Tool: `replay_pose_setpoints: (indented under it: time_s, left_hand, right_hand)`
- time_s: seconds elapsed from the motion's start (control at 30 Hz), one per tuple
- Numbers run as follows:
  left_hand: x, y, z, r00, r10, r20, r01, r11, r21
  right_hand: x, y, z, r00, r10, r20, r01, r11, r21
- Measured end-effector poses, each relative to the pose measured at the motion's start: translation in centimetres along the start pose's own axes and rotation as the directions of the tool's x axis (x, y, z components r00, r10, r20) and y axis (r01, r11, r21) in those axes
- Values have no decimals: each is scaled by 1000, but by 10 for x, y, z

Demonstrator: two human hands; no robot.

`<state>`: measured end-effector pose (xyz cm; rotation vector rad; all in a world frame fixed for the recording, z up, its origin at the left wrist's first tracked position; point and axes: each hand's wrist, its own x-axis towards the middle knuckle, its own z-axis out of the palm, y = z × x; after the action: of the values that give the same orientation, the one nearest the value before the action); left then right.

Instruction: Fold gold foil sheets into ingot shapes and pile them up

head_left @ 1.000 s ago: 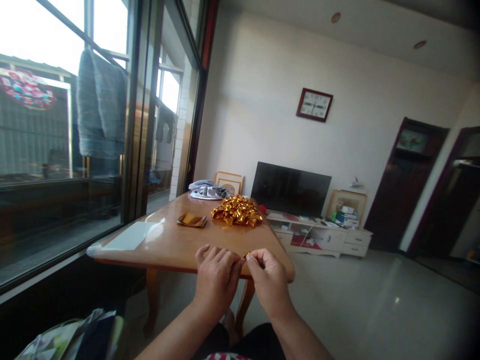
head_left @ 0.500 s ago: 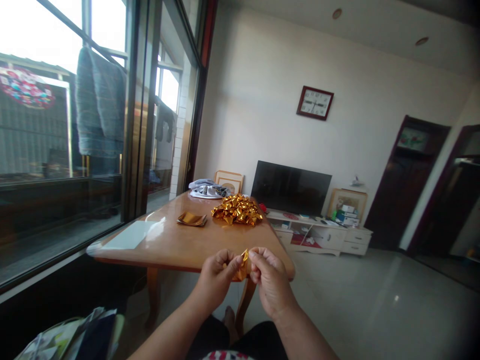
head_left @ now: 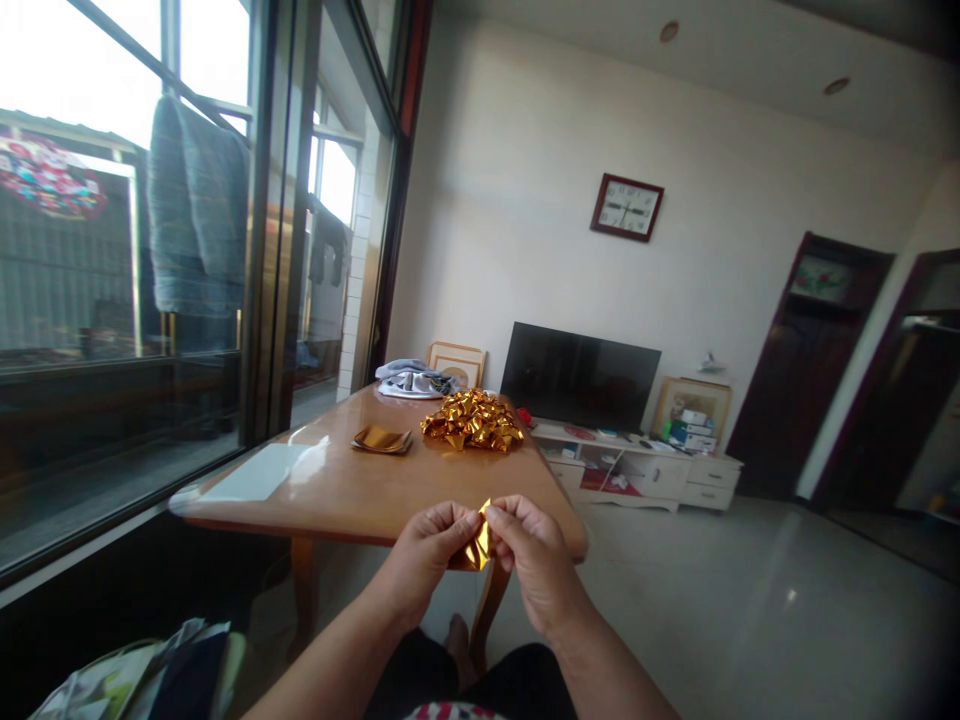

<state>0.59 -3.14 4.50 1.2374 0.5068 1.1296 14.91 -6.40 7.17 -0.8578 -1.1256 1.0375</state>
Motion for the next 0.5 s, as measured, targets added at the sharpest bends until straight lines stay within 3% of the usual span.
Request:
replay_pose_setpoints:
  time_s: [0.13, 0.3, 0.5]
  left_hand:
    - [0, 0, 1, 1000, 8, -10, -8, 999, 51]
    - [1, -2, -1, 1000, 31, 1, -31, 995, 99]
    - [0, 3, 3, 1000, 11, 4, -12, 989, 145]
  right_hand:
    - [1, 0, -1, 999, -40, -19, 40, 998, -40]
    - [4, 8, -7, 1000, -1, 14, 2, 994, -112]
    - [6, 13, -11, 995, -100, 13, 101, 976, -194]
